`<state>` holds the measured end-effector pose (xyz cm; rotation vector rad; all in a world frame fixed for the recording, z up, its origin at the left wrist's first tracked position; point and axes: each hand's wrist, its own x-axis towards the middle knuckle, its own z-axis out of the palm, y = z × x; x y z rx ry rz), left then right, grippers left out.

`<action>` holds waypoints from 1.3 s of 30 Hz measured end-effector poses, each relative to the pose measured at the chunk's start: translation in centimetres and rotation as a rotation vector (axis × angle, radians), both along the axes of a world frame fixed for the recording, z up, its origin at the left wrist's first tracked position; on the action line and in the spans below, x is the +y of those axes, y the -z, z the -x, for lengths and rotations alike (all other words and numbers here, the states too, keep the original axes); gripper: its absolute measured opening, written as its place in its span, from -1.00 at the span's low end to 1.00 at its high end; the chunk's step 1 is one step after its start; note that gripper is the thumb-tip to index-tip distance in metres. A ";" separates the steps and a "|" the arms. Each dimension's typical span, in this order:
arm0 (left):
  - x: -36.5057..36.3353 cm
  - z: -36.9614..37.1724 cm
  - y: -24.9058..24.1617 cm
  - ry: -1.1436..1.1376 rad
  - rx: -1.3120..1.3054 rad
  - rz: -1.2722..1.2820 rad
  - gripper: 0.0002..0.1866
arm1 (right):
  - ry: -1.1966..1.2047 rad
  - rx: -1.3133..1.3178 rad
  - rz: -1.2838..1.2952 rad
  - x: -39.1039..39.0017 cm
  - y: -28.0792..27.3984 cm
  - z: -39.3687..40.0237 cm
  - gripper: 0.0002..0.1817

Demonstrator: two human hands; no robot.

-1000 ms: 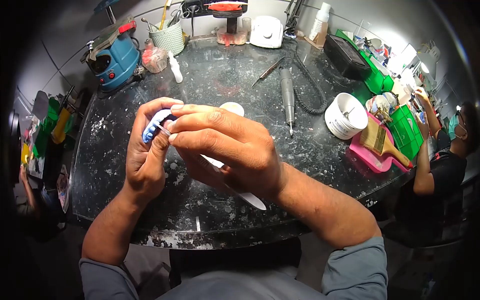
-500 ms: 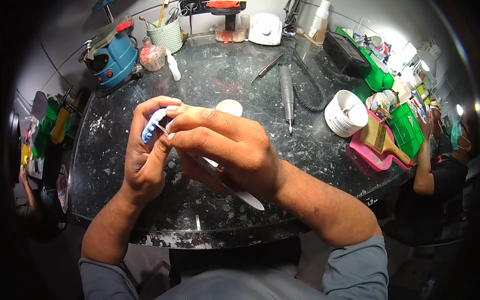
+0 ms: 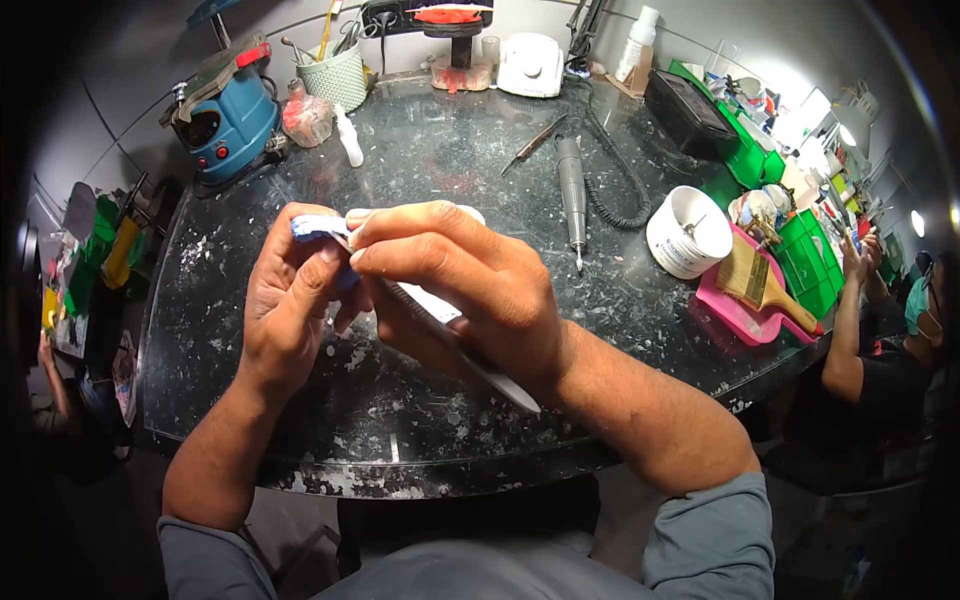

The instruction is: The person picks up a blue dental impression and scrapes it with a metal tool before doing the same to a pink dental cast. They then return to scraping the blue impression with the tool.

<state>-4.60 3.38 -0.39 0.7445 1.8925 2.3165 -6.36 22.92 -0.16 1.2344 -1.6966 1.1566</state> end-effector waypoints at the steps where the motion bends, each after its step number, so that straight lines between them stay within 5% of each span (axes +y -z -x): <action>1: 0.4 -0.1 -0.3 -0.025 -0.036 -0.047 -0.82 | -0.003 0.004 0.022 -0.1 0.2 0.2 -0.64; 4: 0.3 -0.1 -0.7 -0.058 -0.139 -0.083 -0.73 | 0.007 -0.036 -0.007 -0.2 0.3 -0.1 -0.63; 7: -0.7 0.3 -0.7 0.141 -0.359 -0.246 -0.65 | -0.018 -0.077 -0.039 0.0 -0.3 -0.6 -0.63; 12: -0.6 0.5 -0.3 -0.008 -0.189 -0.149 -0.63 | -0.019 -0.040 -0.019 0.2 -0.5 -0.2 -0.64; 14: -0.5 0.1 -1.6 -0.085 -0.075 0.089 -0.68 | -0.025 0.007 0.028 0.1 -0.5 0.0 -0.65; 22: -1.6 -0.3 -1.2 -0.025 0.046 0.029 -0.72 | -0.131 0.074 0.072 -0.5 0.3 -0.4 -0.65; 39: -1.0 -1.3 -1.7 0.032 -0.137 -0.062 -0.73 | -0.159 0.030 0.050 -0.7 0.1 -1.1 -0.73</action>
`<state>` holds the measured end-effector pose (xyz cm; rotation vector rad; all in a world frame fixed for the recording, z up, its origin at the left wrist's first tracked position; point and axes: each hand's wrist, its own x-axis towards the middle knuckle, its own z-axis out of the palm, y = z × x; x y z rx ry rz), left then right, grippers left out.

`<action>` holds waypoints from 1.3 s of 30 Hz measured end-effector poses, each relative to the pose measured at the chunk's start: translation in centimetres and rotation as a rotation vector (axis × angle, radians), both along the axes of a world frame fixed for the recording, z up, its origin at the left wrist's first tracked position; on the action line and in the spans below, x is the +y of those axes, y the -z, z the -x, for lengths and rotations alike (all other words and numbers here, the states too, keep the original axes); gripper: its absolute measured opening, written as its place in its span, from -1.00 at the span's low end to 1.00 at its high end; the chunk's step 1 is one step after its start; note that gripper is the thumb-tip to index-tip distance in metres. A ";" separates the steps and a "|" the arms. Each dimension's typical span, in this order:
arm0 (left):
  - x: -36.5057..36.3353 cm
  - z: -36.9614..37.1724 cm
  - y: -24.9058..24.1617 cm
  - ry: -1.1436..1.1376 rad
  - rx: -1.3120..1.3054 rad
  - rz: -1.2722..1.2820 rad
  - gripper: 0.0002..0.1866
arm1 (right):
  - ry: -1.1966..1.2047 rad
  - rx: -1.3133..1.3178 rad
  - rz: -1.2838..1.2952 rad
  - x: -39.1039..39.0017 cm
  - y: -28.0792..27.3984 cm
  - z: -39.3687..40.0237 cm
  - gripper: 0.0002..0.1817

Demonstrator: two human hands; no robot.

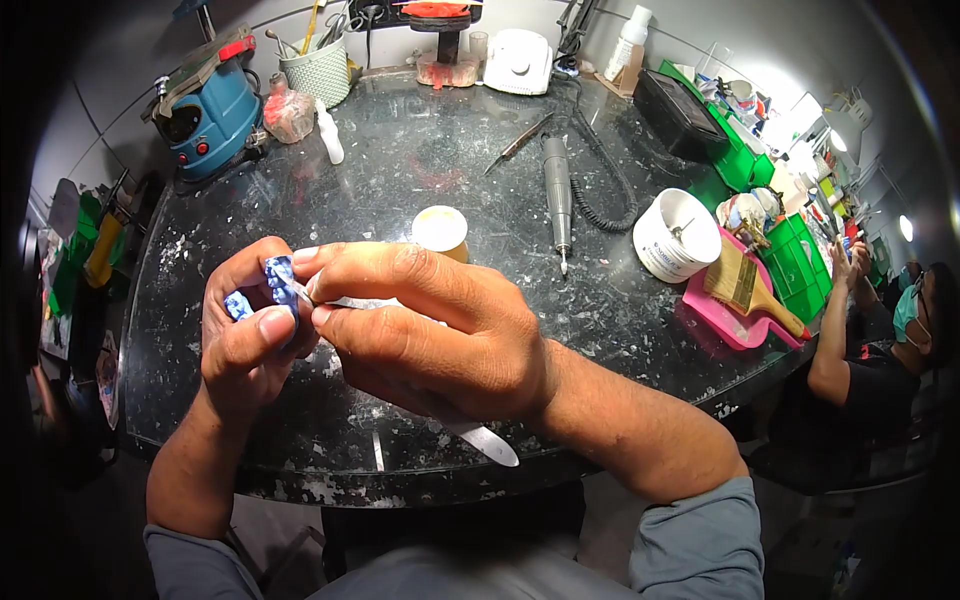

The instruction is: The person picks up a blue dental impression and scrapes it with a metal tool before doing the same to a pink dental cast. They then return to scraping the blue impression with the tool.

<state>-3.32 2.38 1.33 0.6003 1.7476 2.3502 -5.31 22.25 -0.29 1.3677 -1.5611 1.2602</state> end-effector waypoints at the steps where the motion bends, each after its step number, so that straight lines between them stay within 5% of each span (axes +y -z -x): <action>1: -0.2 0.1 0.0 0.000 0.001 0.000 -0.73 | 0.016 0.012 -0.004 0.0 0.1 0.1 -0.74; 11: -0.1 0.2 0.2 -0.022 0.058 0.039 -0.84 | 0.059 0.023 0.002 -0.1 0.2 0.2 -0.79; 39: 0.5 0.6 1.5 -0.087 -0.016 -0.028 -0.75 | 0.121 0.026 -0.120 0.4 0.1 0.5 -0.85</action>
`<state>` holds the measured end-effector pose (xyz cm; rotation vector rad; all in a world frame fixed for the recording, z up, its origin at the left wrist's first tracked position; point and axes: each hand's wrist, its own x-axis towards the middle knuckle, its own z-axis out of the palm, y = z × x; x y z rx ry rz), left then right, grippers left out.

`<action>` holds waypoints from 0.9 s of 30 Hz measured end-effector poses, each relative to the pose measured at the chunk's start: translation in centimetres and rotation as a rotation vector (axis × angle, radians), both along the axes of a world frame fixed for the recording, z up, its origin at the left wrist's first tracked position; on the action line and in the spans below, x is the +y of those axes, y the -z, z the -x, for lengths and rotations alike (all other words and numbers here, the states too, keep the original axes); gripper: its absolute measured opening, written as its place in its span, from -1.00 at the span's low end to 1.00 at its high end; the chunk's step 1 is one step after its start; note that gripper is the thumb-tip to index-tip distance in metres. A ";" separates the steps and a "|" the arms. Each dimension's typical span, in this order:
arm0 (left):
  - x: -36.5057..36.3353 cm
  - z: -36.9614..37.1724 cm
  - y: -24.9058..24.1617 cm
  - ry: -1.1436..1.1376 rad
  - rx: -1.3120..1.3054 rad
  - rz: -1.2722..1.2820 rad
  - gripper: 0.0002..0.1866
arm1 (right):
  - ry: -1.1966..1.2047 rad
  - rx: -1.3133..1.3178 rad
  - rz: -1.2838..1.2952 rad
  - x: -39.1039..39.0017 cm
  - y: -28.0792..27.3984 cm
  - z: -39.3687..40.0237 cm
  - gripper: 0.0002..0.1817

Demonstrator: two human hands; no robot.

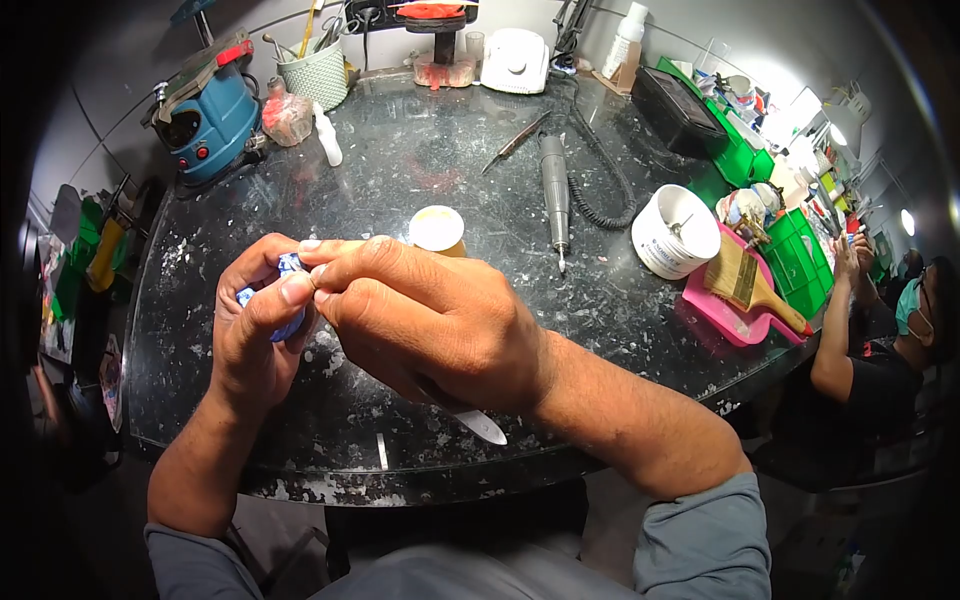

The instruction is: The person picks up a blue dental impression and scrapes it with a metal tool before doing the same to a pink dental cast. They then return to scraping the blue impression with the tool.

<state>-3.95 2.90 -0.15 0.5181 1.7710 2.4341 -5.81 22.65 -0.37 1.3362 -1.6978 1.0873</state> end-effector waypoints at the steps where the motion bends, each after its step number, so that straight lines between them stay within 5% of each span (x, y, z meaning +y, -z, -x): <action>1: 0.0 0.0 -0.1 0.000 0.002 0.000 -0.75 | -0.002 0.006 -0.001 0.0 0.0 0.1 -0.86; 27: 0.0 -0.2 -0.5 0.028 0.039 -0.028 -0.82 | -0.069 -0.014 0.045 -0.1 -0.1 -0.1 -0.80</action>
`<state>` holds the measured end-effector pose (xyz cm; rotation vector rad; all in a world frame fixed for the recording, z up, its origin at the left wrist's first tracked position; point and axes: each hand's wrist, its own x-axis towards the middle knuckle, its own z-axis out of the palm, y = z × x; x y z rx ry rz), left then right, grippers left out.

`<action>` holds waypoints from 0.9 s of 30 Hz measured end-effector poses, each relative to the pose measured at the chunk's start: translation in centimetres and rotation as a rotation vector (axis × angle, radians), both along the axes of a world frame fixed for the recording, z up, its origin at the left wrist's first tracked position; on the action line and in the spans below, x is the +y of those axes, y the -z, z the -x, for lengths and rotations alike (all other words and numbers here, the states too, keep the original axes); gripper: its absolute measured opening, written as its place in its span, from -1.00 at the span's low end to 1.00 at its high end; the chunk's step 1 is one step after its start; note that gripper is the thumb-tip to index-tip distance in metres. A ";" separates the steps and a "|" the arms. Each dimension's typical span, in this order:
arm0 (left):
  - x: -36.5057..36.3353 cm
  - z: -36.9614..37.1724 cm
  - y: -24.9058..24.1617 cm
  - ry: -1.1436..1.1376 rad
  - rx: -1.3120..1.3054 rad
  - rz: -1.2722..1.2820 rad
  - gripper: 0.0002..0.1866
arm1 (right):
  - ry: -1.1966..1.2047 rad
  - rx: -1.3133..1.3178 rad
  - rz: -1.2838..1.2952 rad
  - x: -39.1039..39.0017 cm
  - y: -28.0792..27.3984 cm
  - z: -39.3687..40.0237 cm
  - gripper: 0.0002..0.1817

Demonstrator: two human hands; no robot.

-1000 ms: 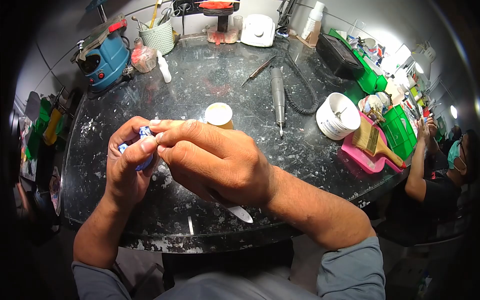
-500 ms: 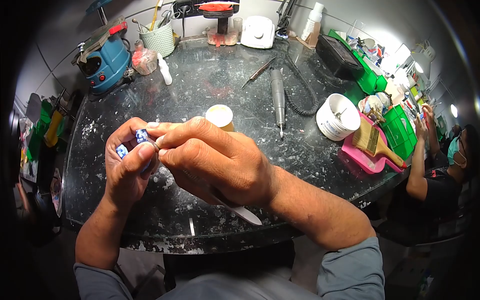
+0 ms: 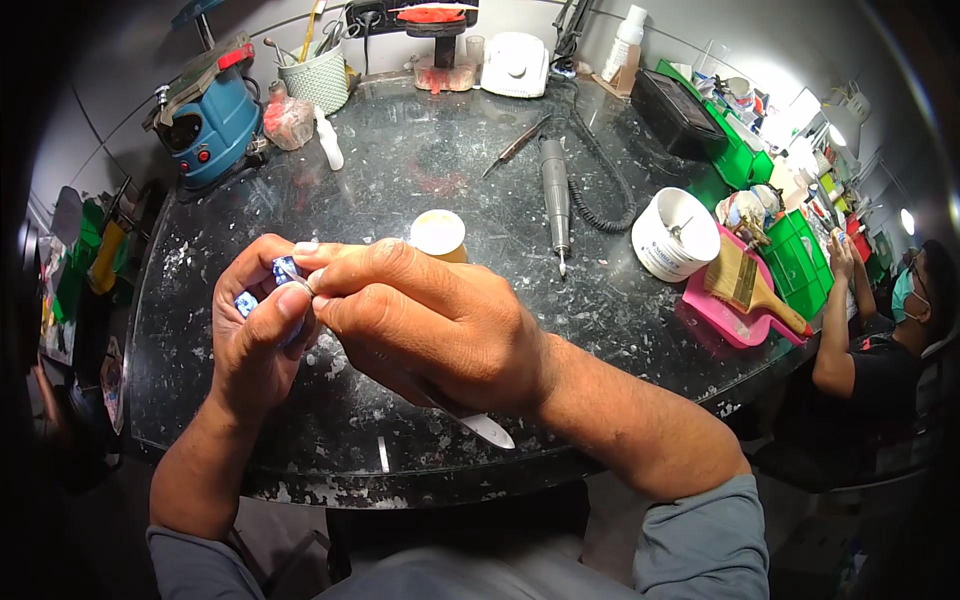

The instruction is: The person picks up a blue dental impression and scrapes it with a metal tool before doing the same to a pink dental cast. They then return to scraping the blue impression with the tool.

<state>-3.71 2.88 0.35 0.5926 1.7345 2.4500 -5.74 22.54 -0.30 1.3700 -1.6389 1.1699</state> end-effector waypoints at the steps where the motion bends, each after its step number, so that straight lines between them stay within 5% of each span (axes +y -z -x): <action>1: 0.0 0.0 0.1 0.001 0.000 0.000 -0.82 | 0.011 -0.002 -0.008 0.0 0.0 0.0 -0.81; 27: 0.1 0.1 0.5 -0.062 -0.013 0.026 -0.81 | 0.066 0.002 -0.085 0.3 -0.4 0.1 -0.81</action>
